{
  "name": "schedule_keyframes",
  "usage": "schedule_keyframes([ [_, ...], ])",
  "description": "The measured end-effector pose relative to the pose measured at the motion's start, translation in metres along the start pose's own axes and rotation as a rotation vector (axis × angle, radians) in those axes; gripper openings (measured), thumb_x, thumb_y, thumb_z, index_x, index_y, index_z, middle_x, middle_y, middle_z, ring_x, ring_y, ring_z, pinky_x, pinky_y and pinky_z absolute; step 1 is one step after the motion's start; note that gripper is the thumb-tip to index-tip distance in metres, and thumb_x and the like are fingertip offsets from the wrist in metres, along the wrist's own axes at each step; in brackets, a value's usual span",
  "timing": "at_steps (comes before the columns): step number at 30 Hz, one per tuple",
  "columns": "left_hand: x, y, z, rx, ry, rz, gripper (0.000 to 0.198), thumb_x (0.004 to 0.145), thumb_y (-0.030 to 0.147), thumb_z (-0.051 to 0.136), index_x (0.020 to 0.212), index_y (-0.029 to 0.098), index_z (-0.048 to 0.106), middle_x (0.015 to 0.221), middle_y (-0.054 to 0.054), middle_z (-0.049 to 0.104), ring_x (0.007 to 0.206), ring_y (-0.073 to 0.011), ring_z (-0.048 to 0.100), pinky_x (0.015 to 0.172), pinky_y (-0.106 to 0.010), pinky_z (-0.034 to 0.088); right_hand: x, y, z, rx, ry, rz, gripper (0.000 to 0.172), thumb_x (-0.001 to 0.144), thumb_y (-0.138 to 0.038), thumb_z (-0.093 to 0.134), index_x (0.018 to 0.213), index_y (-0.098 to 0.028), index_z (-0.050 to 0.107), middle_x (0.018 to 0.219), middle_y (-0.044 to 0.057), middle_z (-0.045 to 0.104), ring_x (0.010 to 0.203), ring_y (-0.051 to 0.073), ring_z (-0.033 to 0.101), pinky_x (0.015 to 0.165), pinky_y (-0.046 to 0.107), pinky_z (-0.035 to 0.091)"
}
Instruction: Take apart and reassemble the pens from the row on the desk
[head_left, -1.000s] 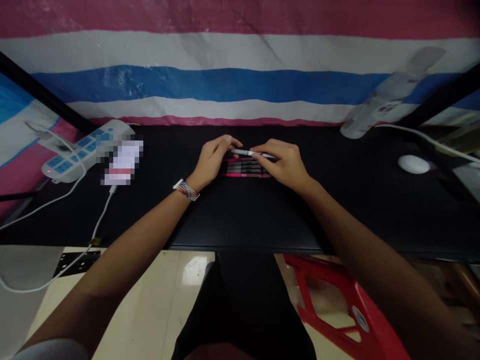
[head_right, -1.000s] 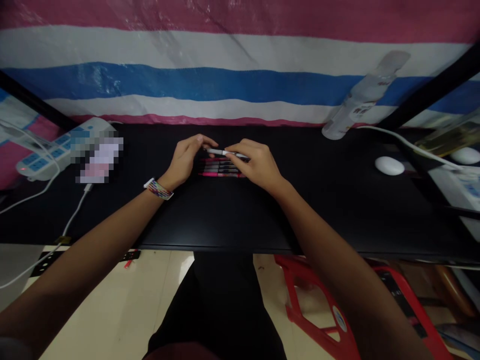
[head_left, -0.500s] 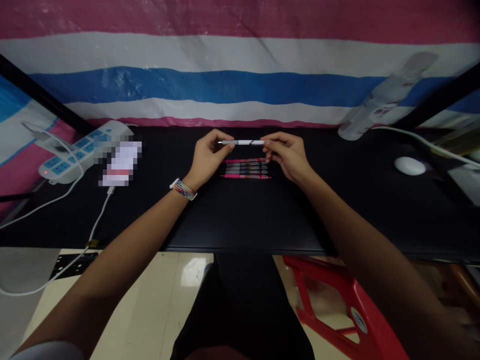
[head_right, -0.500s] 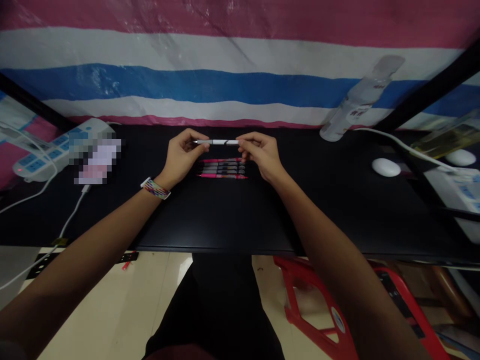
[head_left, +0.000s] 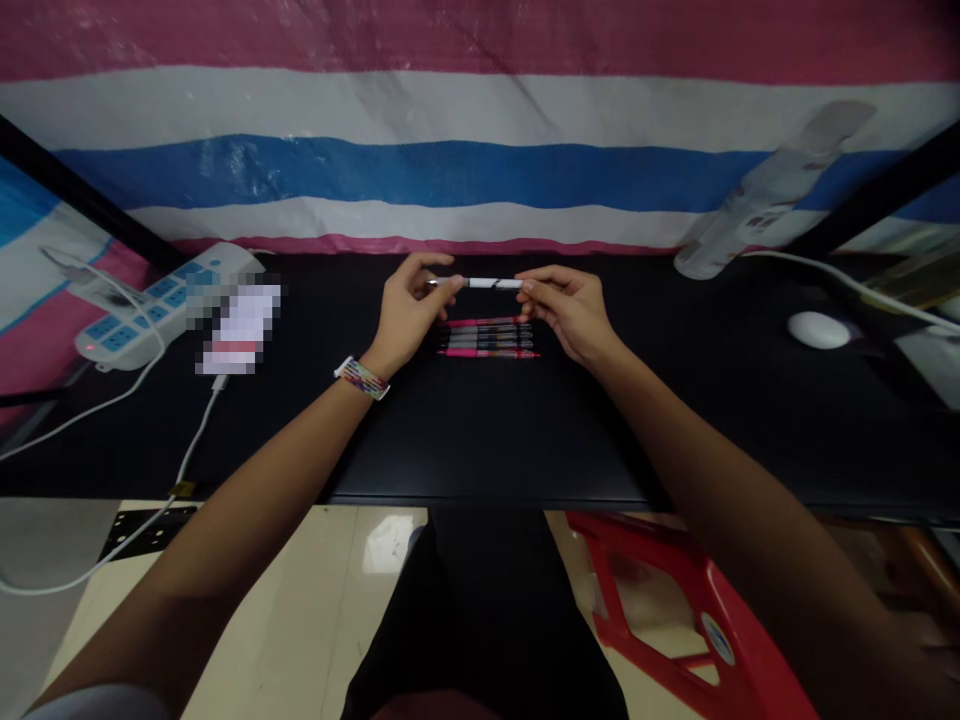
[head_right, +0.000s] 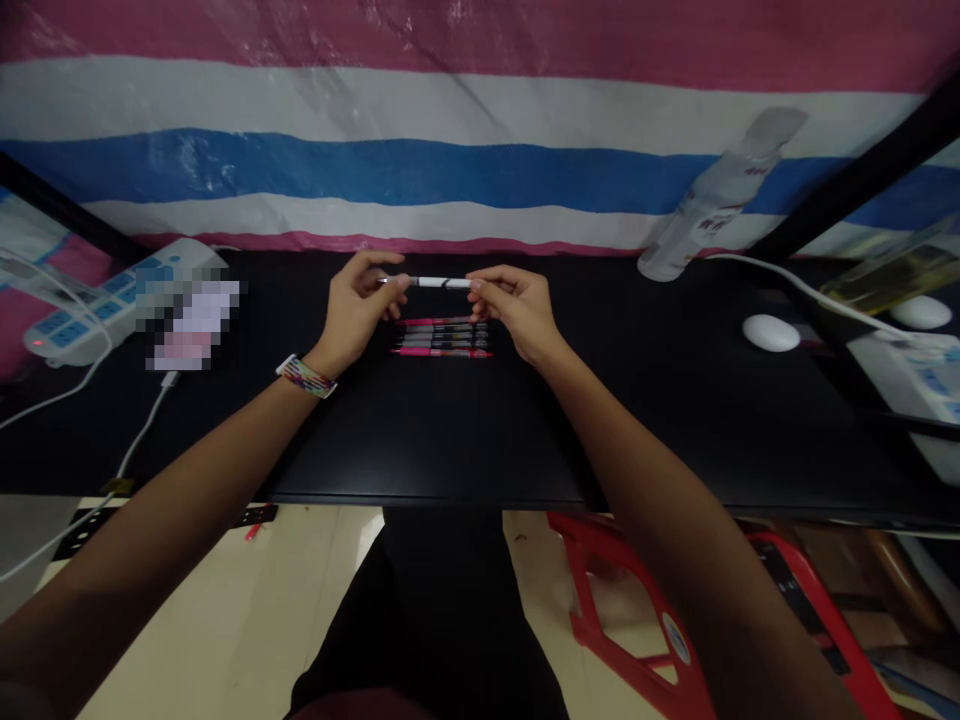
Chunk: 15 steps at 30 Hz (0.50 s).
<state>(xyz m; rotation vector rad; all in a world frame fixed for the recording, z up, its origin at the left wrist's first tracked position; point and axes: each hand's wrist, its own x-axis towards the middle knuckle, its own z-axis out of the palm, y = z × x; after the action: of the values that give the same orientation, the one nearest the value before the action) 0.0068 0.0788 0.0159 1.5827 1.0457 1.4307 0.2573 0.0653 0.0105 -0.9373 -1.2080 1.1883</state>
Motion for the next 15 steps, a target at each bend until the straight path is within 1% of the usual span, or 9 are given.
schedule_keyframes([
  [1, 0.0004, 0.0008, -0.0004, 0.003, -0.002, 0.008, 0.042, 0.088, 0.062, 0.099, 0.099, 0.027, 0.078, 0.073, 0.003, 0.072, 0.058, -0.0119, 0.064, 0.055, -0.026, 0.051, 0.0011, 0.0009, -0.0011, 0.014, 0.011, -0.001, 0.026, 0.082, -0.043, 0.102, 0.094, -0.025, 0.087, 0.080, 0.001, 0.076, 0.067, 0.015, 0.069, 0.068, 0.034, 0.067],
  [2, 0.0007, 0.0013, -0.0008, 0.017, -0.005, 0.010, 0.041, 0.088, 0.061, 0.099, 0.096, 0.027, 0.078, 0.074, 0.002, 0.073, 0.060, -0.0120, 0.065, 0.056, -0.026, 0.052, 0.0021, 0.0018, -0.0023, 0.031, 0.018, -0.004, 0.025, 0.082, -0.043, 0.101, 0.093, -0.025, 0.087, 0.080, 0.001, 0.075, 0.067, 0.015, 0.069, 0.068, 0.033, 0.067],
  [5, 0.0010, 0.0017, -0.0022, 0.062, 0.006, -0.018, 0.049, 0.101, 0.068, 0.084, 0.078, 0.025, 0.073, 0.060, 0.001, 0.065, 0.053, -0.0122, 0.060, 0.052, -0.028, 0.048, 0.0048, 0.0035, -0.0054, 0.069, 0.012, -0.009, 0.023, 0.081, -0.041, 0.102, 0.091, -0.026, 0.088, 0.079, 0.001, 0.075, 0.068, 0.014, 0.068, 0.068, 0.033, 0.067],
  [6, 0.0009, 0.0017, -0.0025, 0.058, 0.011, -0.026, 0.049, 0.102, 0.068, 0.082, 0.080, 0.025, 0.074, 0.059, 0.002, 0.063, 0.051, -0.0121, 0.058, 0.050, -0.028, 0.046, 0.0053, 0.0037, -0.0062, 0.072, 0.010, -0.008, 0.023, 0.081, -0.041, 0.102, 0.091, -0.026, 0.088, 0.079, 0.001, 0.074, 0.068, 0.015, 0.067, 0.068, 0.034, 0.067],
  [9, 0.0008, 0.0018, -0.0032, 0.019, -0.007, -0.015, 0.039, 0.091, 0.061, 0.096, 0.097, 0.026, 0.079, 0.069, 0.003, 0.070, 0.051, -0.0107, 0.058, 0.049, -0.026, 0.044, 0.0066, 0.0043, -0.0084, 0.075, 0.015, -0.004, 0.022, 0.082, -0.040, 0.102, 0.091, -0.025, 0.088, 0.080, 0.001, 0.074, 0.069, 0.015, 0.067, 0.069, 0.034, 0.067],
  [10, 0.0009, 0.0016, -0.0035, 0.014, -0.024, -0.007, 0.039, 0.091, 0.060, 0.096, 0.097, 0.026, 0.078, 0.071, 0.002, 0.072, 0.052, -0.0104, 0.059, 0.049, -0.026, 0.045, 0.0070, 0.0045, -0.0091, 0.076, 0.019, -0.005, 0.021, 0.082, -0.039, 0.101, 0.091, -0.025, 0.088, 0.080, 0.002, 0.074, 0.069, 0.015, 0.066, 0.069, 0.034, 0.067],
  [13, 0.0017, -0.0010, -0.0047, 0.005, -0.047, -0.011, 0.047, 0.104, 0.068, 0.080, 0.087, 0.025, 0.073, 0.067, 0.001, 0.069, 0.049, -0.0103, 0.058, 0.047, -0.026, 0.043, 0.0078, 0.0047, -0.0105, 0.079, 0.017, -0.002, 0.019, 0.084, -0.038, 0.100, 0.092, -0.025, 0.088, 0.079, 0.002, 0.073, 0.069, 0.015, 0.065, 0.068, 0.033, 0.065],
  [14, 0.0022, -0.0024, -0.0052, -0.006, -0.046, -0.014, 0.047, 0.105, 0.069, 0.079, 0.090, 0.025, 0.073, 0.067, 0.001, 0.070, 0.049, -0.0104, 0.058, 0.046, -0.026, 0.041, 0.0078, 0.0043, -0.0105, 0.080, 0.018, 0.002, 0.019, 0.084, -0.037, 0.100, 0.092, -0.025, 0.088, 0.079, 0.002, 0.073, 0.069, 0.015, 0.065, 0.068, 0.033, 0.065],
  [15, 0.0029, -0.0040, -0.0057, -0.016, -0.047, -0.011, 0.044, 0.102, 0.068, 0.083, 0.095, 0.025, 0.074, 0.069, 0.001, 0.071, 0.050, -0.0104, 0.059, 0.046, -0.025, 0.041, 0.0077, 0.0038, -0.0102, 0.081, 0.021, 0.009, 0.019, 0.085, -0.037, 0.100, 0.092, -0.024, 0.088, 0.079, 0.002, 0.073, 0.069, 0.014, 0.065, 0.068, 0.032, 0.065],
])
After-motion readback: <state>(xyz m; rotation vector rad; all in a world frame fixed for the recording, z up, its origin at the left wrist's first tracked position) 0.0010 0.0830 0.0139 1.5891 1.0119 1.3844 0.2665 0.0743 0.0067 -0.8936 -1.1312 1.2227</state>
